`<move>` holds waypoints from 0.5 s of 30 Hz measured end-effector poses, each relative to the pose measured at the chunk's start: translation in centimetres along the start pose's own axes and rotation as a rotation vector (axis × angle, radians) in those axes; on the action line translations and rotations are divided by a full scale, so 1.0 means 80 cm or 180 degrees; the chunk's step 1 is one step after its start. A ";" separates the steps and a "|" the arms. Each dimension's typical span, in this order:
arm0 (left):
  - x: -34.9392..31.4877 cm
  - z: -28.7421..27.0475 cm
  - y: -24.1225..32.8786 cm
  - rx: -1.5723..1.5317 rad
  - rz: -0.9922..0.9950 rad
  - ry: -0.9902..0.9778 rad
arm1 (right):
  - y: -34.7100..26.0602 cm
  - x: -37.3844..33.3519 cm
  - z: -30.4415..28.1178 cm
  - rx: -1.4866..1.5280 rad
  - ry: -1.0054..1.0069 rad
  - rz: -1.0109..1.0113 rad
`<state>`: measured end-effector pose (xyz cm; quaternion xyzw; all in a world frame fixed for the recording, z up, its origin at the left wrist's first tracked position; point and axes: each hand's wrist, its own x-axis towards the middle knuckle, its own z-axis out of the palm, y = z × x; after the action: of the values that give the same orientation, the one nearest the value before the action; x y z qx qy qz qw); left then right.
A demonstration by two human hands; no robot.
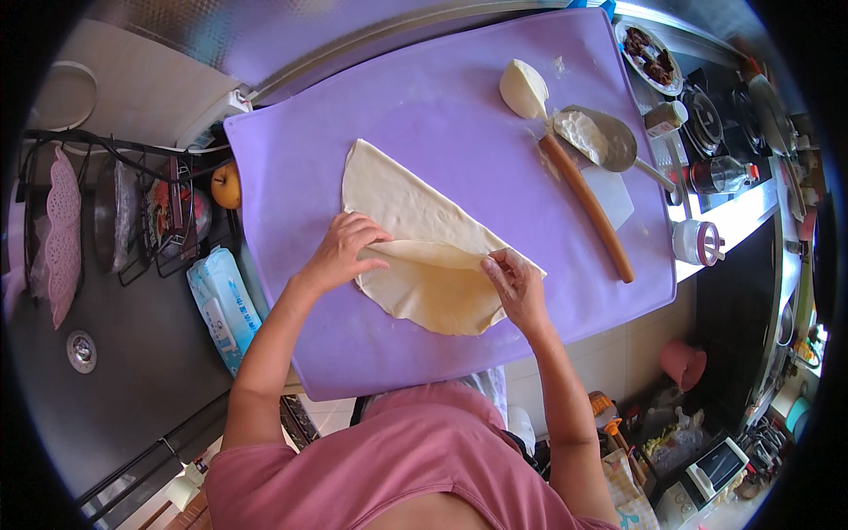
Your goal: The person prepares a flatbread by opening a spice jar to sprinkle seasoning, using a spoon to add ingredients from a container, and pouring oil from a bottle onto the dough. They then fold the dough and press it by hand on a purple mat.
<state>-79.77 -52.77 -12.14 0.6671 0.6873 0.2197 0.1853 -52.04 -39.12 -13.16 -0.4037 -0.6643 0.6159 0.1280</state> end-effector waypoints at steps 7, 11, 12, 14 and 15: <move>0.035 -0.009 -0.009 -0.1325 -0.1092 -0.0782 | -0.004 0.009 -0.007 -0.0256 0.0070 0.0073; 0.052 -0.015 -0.003 -0.0572 -0.0832 -0.1431 | -0.011 0.014 -0.015 -0.0327 0.0134 0.0009; 0.054 -0.013 -0.009 -0.0413 -0.0763 -0.1500 | -0.011 0.015 -0.017 -0.0305 0.0167 0.0007; 0.072 -0.017 -0.007 -0.0010 -0.0593 -0.1532 | -0.004 0.019 -0.020 -0.0291 0.0167 -0.0004; 0.087 -0.019 -0.006 0.0233 -0.0498 -0.1490 | 0.002 0.022 -0.021 -0.0284 0.0171 -0.0008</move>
<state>-81.30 -45.94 -10.84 0.6509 0.6827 0.0191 0.3316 -51.97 -36.72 -13.49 -0.4245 -0.6879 0.5745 0.1285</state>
